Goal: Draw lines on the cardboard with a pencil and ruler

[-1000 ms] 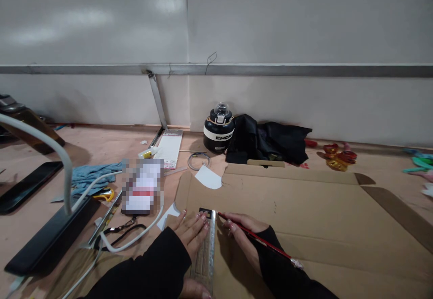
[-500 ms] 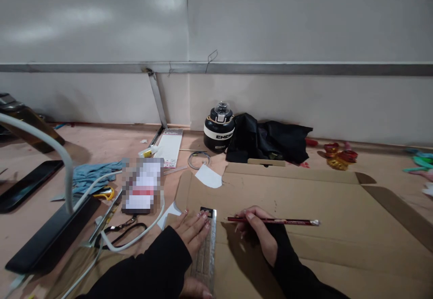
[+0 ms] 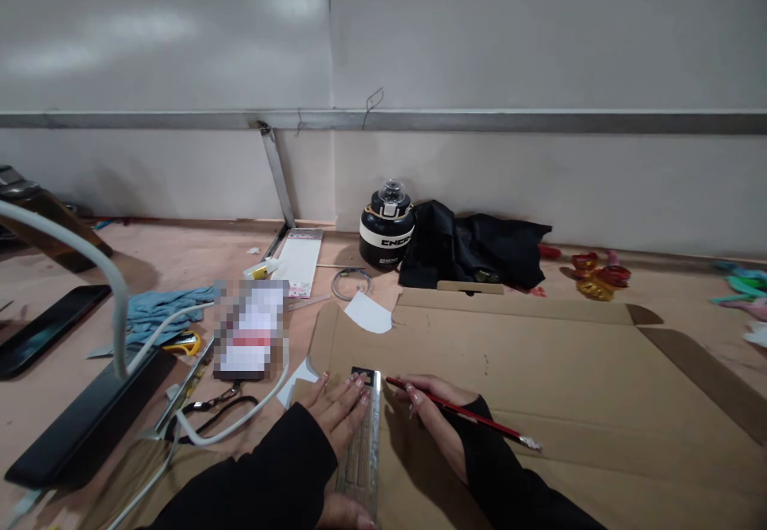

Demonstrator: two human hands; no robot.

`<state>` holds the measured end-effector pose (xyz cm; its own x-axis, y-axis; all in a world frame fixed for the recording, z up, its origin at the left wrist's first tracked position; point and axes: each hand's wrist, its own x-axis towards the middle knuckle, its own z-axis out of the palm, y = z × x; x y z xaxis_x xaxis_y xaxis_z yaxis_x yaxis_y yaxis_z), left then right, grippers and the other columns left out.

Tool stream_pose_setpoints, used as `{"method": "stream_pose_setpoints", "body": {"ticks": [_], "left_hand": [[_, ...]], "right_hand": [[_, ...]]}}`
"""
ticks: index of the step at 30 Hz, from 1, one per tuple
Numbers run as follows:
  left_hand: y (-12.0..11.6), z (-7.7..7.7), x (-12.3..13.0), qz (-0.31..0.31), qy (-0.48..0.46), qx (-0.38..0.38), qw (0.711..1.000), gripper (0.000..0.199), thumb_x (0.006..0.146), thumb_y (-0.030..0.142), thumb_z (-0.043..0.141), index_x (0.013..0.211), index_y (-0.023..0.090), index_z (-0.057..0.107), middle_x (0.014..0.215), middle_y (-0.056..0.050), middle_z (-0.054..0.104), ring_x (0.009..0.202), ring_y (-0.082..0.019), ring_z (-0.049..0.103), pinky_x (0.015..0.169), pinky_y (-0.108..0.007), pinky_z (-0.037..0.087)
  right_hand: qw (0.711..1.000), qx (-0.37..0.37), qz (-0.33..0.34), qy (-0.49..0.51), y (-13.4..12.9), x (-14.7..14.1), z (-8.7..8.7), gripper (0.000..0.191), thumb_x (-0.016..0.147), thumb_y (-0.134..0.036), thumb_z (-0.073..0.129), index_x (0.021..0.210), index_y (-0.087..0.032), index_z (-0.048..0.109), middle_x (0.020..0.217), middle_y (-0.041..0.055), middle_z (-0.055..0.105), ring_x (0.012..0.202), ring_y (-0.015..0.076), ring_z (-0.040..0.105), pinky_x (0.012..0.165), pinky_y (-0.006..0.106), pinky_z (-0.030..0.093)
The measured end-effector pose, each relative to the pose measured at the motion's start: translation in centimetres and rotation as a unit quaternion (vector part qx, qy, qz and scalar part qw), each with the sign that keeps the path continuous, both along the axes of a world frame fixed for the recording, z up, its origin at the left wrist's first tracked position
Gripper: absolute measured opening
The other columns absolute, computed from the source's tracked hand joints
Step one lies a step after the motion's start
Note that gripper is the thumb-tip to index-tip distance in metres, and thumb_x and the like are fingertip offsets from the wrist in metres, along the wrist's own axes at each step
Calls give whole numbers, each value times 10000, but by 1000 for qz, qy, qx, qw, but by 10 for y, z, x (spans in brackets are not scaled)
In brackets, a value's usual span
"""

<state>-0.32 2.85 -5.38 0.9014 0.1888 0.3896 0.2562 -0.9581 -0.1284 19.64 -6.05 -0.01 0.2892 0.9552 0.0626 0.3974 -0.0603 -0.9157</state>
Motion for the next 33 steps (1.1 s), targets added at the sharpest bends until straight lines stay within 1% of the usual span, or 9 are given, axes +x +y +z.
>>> {"method": "stream_pose_setpoints", "body": {"ticks": [3, 6, 10, 14, 21, 24, 28, 33], "left_hand": [[0, -2, 0, 3, -7, 1, 1000, 329, 863, 96, 443, 1191, 106, 452, 1264, -110, 466, 1241, -170, 332, 1072, -404, 77], [-1, -2, 0, 3, -10, -2, 1000, 321, 857, 93, 453, 1177, 113, 465, 1264, -111, 466, 1251, -171, 313, 1071, -408, 90], [0, -1, 1, 5, -11, 2, 1000, 321, 865, 92, 436, 1184, 116, 462, 1256, -103, 478, 1241, -159, 335, 1076, -398, 70], [1, 0, 1, 2, -16, 14, 1000, 316, 884, 80, 374, 1187, 110, 460, 1261, -93, 475, 1232, -159, 355, 1079, -403, 54], [0, -2, 1, 12, -6, -1, 1000, 349, 869, 77, 397, 1215, 112, 431, 1264, -110, 471, 1232, -171, 359, 1076, -416, 88], [-1, -3, 1, 16, 2, 1, 1000, 349, 879, 96, 389, 1225, 117, 419, 1273, -112, 461, 1238, -172, 349, 1074, -419, 90], [-1, -3, 1, 11, 2, -5, 1000, 347, 869, 94, 402, 1214, 111, 424, 1277, -111, 456, 1254, -177, 320, 1073, -423, 98], [-2, -3, 2, 16, 0, -8, 1000, 353, 854, 65, 411, 1203, 109, 441, 1269, -119, 464, 1263, -170, 300, 1072, -414, 117]], "right_hand": [[1000, 4, -11, -1, 0, -1, -1, 267, 809, -336, 491, 881, -175, 691, 850, 100, 723, 771, 215, 670, 692, 321, 542], [1000, 10, -26, 4, 1, -3, 0, 270, 795, -339, 502, 867, -171, 701, 826, 104, 727, 740, 218, 675, 641, 301, 551], [999, 19, -34, -3, 3, -5, 2, 280, 783, -339, 513, 859, -154, 708, 797, 108, 729, 697, 214, 677, 632, 299, 552], [999, 27, -38, -25, 4, -5, 2, 274, 766, -343, 530, 847, -161, 718, 804, 108, 730, 711, 224, 678, 666, 324, 551], [999, 19, -25, -9, 3, -3, 2, 272, 784, -334, 506, 873, -175, 709, 820, 102, 730, 714, 217, 679, 613, 301, 552], [999, 19, -30, -10, 4, -4, 4, 269, 777, -336, 512, 865, -178, 710, 822, 104, 730, 717, 222, 680, 625, 314, 552], [999, 23, -42, -7, 4, -5, 6, 254, 758, -341, 530, 842, -192, 718, 817, 98, 732, 737, 229, 680, 680, 341, 549], [999, 36, -36, -7, 4, -5, 3, 244, 753, -341, 545, 836, -195, 723, 822, 95, 732, 738, 222, 682, 678, 321, 550]]}}
